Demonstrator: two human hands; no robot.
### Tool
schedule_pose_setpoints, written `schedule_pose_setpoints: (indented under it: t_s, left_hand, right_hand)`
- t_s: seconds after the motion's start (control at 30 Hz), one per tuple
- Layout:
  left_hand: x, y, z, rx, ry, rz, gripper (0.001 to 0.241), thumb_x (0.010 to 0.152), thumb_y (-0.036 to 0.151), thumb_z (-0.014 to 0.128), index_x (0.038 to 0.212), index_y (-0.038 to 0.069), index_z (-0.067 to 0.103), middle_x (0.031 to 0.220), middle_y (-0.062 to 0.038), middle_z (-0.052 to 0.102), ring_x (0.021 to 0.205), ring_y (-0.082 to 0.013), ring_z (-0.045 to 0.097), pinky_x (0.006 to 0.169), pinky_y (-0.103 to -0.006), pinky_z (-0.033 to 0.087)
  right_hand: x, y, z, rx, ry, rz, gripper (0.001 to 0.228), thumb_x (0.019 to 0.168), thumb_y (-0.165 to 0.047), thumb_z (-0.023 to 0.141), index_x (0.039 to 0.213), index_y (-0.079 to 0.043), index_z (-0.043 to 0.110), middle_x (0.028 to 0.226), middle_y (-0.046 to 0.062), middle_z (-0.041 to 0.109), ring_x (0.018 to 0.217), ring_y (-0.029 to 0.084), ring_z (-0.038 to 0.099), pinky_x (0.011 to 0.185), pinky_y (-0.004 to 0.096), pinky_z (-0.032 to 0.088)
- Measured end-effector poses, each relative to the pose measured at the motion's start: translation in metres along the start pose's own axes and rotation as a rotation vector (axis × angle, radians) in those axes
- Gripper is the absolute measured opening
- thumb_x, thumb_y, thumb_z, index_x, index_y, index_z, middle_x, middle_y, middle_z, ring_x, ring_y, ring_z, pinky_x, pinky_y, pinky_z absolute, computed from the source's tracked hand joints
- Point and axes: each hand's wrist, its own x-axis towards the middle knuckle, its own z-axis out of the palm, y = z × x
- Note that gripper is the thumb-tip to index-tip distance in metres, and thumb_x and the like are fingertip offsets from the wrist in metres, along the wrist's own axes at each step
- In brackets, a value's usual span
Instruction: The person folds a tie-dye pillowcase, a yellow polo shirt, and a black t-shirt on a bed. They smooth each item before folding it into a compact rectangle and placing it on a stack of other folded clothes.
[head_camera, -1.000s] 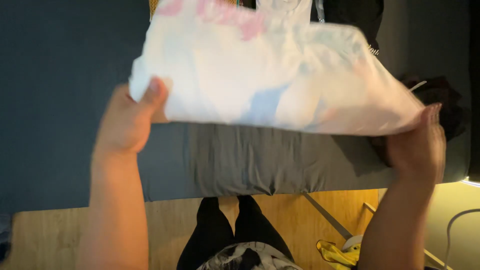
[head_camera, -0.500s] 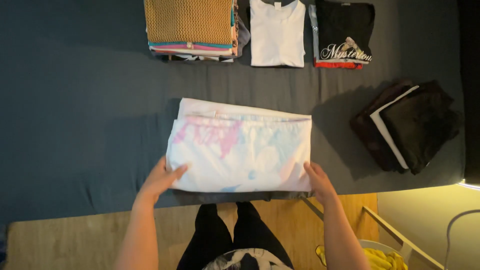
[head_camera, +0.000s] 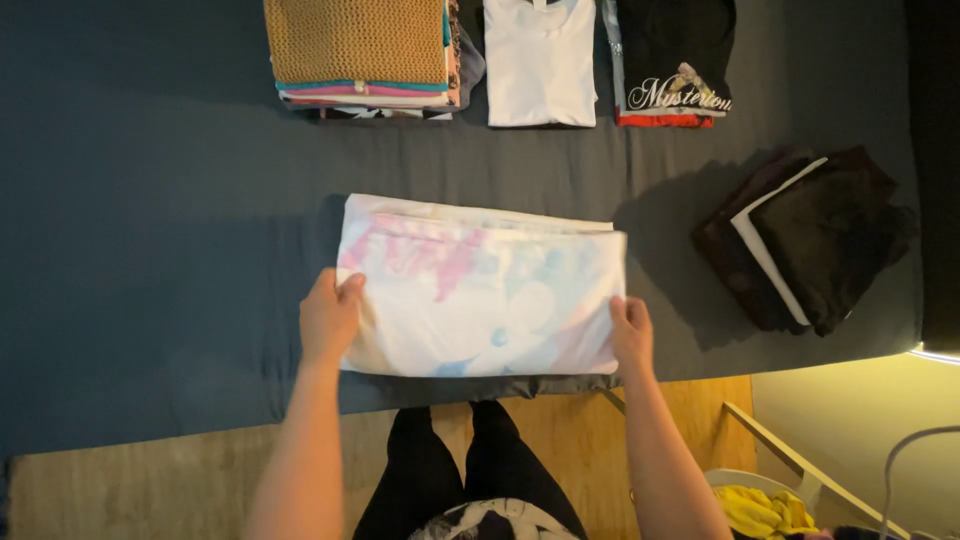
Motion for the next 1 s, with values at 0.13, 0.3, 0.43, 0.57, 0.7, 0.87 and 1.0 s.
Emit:
schedule_pose_setpoints:
  t_s: [0.13, 0.3, 0.43, 0.57, 0.7, 0.87, 1.0]
  left_hand:
    - [-0.016, 0.027, 0.025, -0.017, 0.297, -0.043, 0.043, 0.102, 0.034, 0.064, 0.134, 0.009, 0.055, 0.121, -0.018, 0.067, 0.112, -0.0448, 0.065, 0.090, -0.0587, 0.050]
    - [-0.058, 0.085, 0.068, 0.409, 0.634, 0.700, 0.061, 0.088, 0.034, 0.074, 0.146, 0.021, 0.057, 0.159, -0.024, 0.043, 0.147, -0.0490, 0.036, 0.110, -0.0711, 0.019]
    - [-0.038, 0.076, 0.109, 0.354, 0.460, 0.632, 0.053, 0.102, 0.060, 0.051, 0.151, 0.041, 0.051, 0.167, -0.015, 0.035, 0.151, -0.0463, 0.032, 0.113, -0.0751, 0.013]
    - [-0.017, 0.071, 0.104, 0.472, 0.247, 0.530, 0.059, 0.098, 0.067, 0.048, 0.152, 0.043, 0.050, 0.165, -0.013, 0.039, 0.155, -0.0425, 0.025, 0.117, -0.0734, 0.004]
    - [0.004, 0.056, 0.107, 0.527, 0.188, 0.508, 0.062, 0.098, 0.071, 0.044, 0.154, 0.044, 0.047, 0.168, -0.010, 0.037, 0.157, -0.0412, 0.021, 0.118, -0.0730, 0.001]
    - [0.030, 0.038, 0.116, 0.550, 0.209, 0.505, 0.066, 0.094, 0.077, 0.042, 0.153, 0.048, 0.047, 0.168, -0.006, 0.038, 0.159, -0.0350, 0.021, 0.118, -0.0729, 0.000]
    - [0.054, 0.023, 0.128, 0.530, 0.329, 0.589, 0.068, 0.092, 0.077, 0.051, 0.152, 0.047, 0.050, 0.165, -0.006, 0.043, 0.155, -0.0331, 0.029, 0.115, -0.0734, 0.006]
  right_hand:
    - [-0.052, -0.066, 0.027, -0.498, 0.223, -0.244, 0.048, 0.097, -0.047, 0.071, 0.136, -0.024, 0.054, 0.137, 0.003, 0.058, 0.133, 0.026, 0.053, 0.088, 0.061, 0.055]
    - [-0.105, -0.127, 0.082, -0.764, 0.244, -0.886, 0.067, 0.094, -0.035, 0.071, 0.156, -0.030, 0.046, 0.169, 0.007, 0.032, 0.155, 0.034, 0.022, 0.114, 0.057, 0.013]
    - [-0.098, -0.126, 0.108, -0.779, 0.039, -0.841, 0.056, 0.104, -0.055, 0.046, 0.157, -0.040, 0.041, 0.171, 0.004, 0.027, 0.157, 0.039, 0.013, 0.113, 0.072, 0.007]
    - [-0.071, -0.097, 0.113, -0.852, 0.007, -0.795, 0.060, 0.103, -0.062, 0.041, 0.160, -0.043, 0.036, 0.172, 0.000, 0.024, 0.158, 0.037, 0.009, 0.112, 0.075, -0.002]
    - [-0.056, -0.082, 0.104, -0.920, -0.058, -0.683, 0.064, 0.101, -0.065, 0.040, 0.160, -0.042, 0.034, 0.171, 0.002, 0.026, 0.159, 0.035, 0.007, 0.113, 0.079, -0.001]
    - [-0.033, -0.068, 0.110, -0.951, 0.018, -0.684, 0.072, 0.095, -0.075, 0.038, 0.159, -0.043, 0.036, 0.171, 0.002, 0.027, 0.158, 0.040, 0.011, 0.106, 0.082, 0.013]
    - [-0.019, -0.058, 0.118, -0.963, 0.050, -0.714, 0.075, 0.093, -0.078, 0.037, 0.159, -0.042, 0.038, 0.170, 0.003, 0.030, 0.156, 0.044, 0.015, 0.104, 0.079, 0.022]
